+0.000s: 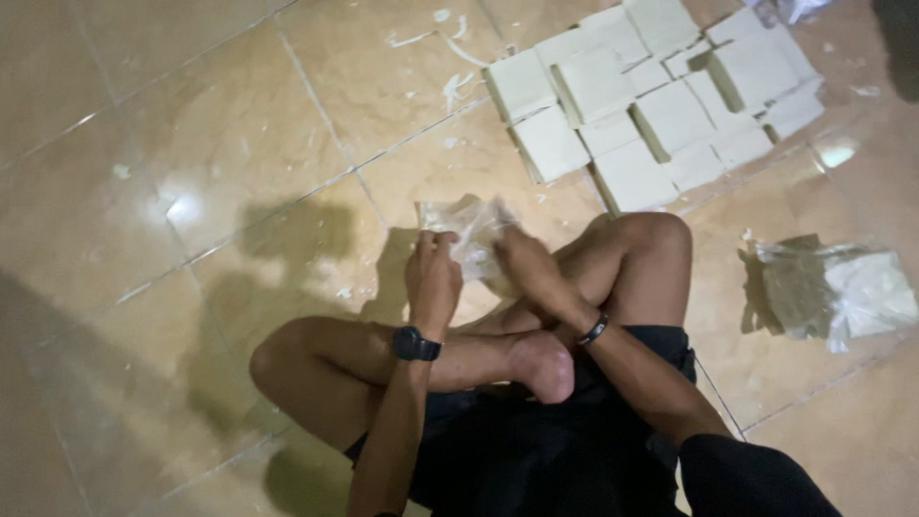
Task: The person places individual blocks of tofu into small plastic bags and seals them by hand.
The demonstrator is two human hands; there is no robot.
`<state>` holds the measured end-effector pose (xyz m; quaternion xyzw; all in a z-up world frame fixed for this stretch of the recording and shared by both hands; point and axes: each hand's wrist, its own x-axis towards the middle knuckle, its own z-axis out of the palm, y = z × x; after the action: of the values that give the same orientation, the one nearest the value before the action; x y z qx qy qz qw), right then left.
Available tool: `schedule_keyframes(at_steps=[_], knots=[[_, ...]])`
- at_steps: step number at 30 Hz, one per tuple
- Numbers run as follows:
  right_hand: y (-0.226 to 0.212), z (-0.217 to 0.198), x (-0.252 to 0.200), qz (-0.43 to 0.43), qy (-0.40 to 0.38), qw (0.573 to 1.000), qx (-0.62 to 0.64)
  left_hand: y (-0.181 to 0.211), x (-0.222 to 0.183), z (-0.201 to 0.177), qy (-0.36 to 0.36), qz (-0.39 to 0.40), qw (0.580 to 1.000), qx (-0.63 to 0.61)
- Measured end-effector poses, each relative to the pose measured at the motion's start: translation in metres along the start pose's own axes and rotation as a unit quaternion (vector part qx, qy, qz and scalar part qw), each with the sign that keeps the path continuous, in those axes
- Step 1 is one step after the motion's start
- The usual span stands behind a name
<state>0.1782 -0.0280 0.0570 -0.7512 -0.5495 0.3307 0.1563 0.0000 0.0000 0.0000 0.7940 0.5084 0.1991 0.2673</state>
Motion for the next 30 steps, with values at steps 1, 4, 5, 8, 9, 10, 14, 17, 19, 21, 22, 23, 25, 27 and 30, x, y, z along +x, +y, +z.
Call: schedule_keyframes(at_steps=[1, 4, 5, 8, 9, 10, 14, 17, 19, 21, 22, 23, 25, 27, 30], knots=[[0.0, -0.002, -0.002, -0.083, -0.043, 0.995, 0.025, 0.003, 0.002, -0.002, 0.03, -0.002, 0.999, 0.043], [0.042, 0.007, 0.017, -0.162, -0.027, 0.967, 0.193, 0.033, 0.012, -0.013, 0.052, 0.014, 0.997, 0.047], [0.063, 0.014, 0.026, -0.159, 0.024, 0.93, 0.33, 0.046, 0.015, -0.017, 0.045, 0.024, 0.999, 0.008], [0.131, -0.024, 0.049, -0.088, 0.16, 0.841, 0.51, 0.077, 0.031, 0.011, 0.033, 0.062, 0.983, -0.167], [0.144, -0.041, 0.052, -0.086, 0.167, 0.84, 0.51, 0.088, 0.039, 0.024, 0.028, 0.068, 0.983, -0.169], [0.158, -0.059, 0.054, 0.017, 0.226, 0.784, 0.578, 0.101, 0.046, 0.037, -0.049, -0.005, 0.958, -0.281], [0.228, -0.114, 0.078, 0.138, 0.327, 0.595, 0.721, 0.167, 0.081, 0.07, -0.183, -0.216, 0.794, -0.537], [0.274, -0.136, 0.088, 0.102, 0.379, 0.726, 0.565, 0.18, 0.107, 0.121, -0.218, -0.239, 0.76, -0.564], [0.286, -0.16, 0.098, 0.12, 0.425, 0.754, 0.485, 0.197, 0.12, 0.134, -0.225, -0.247, 0.76, -0.558], [0.296, -0.182, 0.106, 0.14, 0.464, 0.777, 0.402, 0.212, 0.136, 0.147, -0.23, -0.257, 0.76, -0.551], [0.299, -0.192, 0.109, 0.13, 0.445, 0.828, 0.316, 0.218, 0.146, 0.154, -0.241, -0.244, 0.766, -0.544], [0.301, -0.202, 0.114, 0.117, 0.418, 0.872, 0.227, 0.223, 0.155, 0.16, -0.249, -0.232, 0.771, -0.538], [0.309, -0.223, 0.133, 0.113, 0.392, 0.896, 0.178, 0.244, 0.179, 0.16, -0.26, -0.253, 0.778, -0.514], [0.298, -0.246, 0.145, 0.107, 0.364, 0.917, 0.127, 0.256, 0.2, 0.171, -0.268, -0.273, 0.783, -0.49], [0.269, -0.269, 0.154, 0.265, 0.141, 0.938, 0.172, 0.259, 0.22, 0.201, -0.245, -0.29, 0.774, -0.506]])
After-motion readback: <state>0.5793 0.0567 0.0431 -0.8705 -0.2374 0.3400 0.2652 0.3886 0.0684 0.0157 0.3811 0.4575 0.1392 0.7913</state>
